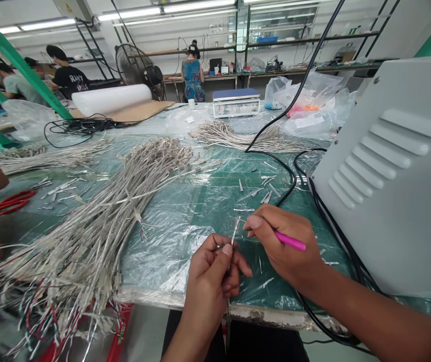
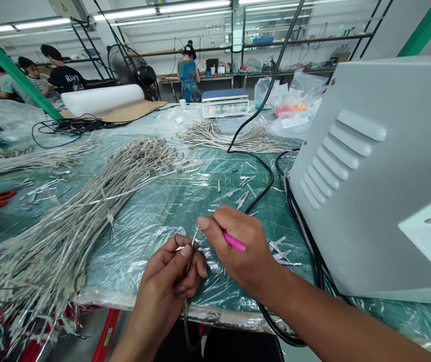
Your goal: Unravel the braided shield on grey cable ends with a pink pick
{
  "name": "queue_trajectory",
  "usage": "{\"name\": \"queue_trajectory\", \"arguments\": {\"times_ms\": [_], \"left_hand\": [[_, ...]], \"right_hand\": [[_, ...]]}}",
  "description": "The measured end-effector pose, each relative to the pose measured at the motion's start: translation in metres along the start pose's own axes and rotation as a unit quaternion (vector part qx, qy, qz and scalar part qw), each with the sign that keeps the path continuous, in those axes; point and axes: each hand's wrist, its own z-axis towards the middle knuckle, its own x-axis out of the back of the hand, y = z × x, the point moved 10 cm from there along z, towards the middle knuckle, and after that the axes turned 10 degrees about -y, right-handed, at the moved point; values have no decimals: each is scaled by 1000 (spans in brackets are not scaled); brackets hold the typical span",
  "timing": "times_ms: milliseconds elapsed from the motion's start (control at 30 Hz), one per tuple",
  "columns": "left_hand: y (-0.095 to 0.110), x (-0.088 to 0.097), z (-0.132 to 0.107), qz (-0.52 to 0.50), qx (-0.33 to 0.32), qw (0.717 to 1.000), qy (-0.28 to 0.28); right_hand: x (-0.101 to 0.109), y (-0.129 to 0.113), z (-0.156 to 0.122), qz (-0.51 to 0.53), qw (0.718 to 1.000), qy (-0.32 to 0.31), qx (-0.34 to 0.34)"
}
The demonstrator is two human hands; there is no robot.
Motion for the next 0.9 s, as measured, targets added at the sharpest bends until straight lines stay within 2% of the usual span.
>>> {"name": "queue_trajectory", "arguments": {"times_ms": [100,233,300,367,467,567,633,900], "left_hand": [[-2,0,-1,-1,5,1000,-3],[-2,1,-3,-4,4,1000,-2],[0,2,-4,-7,-4,1000,9],[1,3,-5,-8,-9,1000,17],[2,3,-5,-6,-9,1000,20],[1,3,-5,-9,-6,1000,21],[0,4,-5,-10,-8,1000,24],[2,2,-4,-14,-22,1000,16]], "right_hand": [[5,5,3,-8,1000,13,-10],[28,10,6,-53,995,89,-11],[32,13,6,-42,994,102,-22],[25,11,5,7,997,71,-8],[11,-6,-1,77,995,13,69],[-2,-20,-5,90,988,-38,120],[-7,-21,-5,88,987,-56,122],[-9,-22,-4,84,987,-59,121]]}}
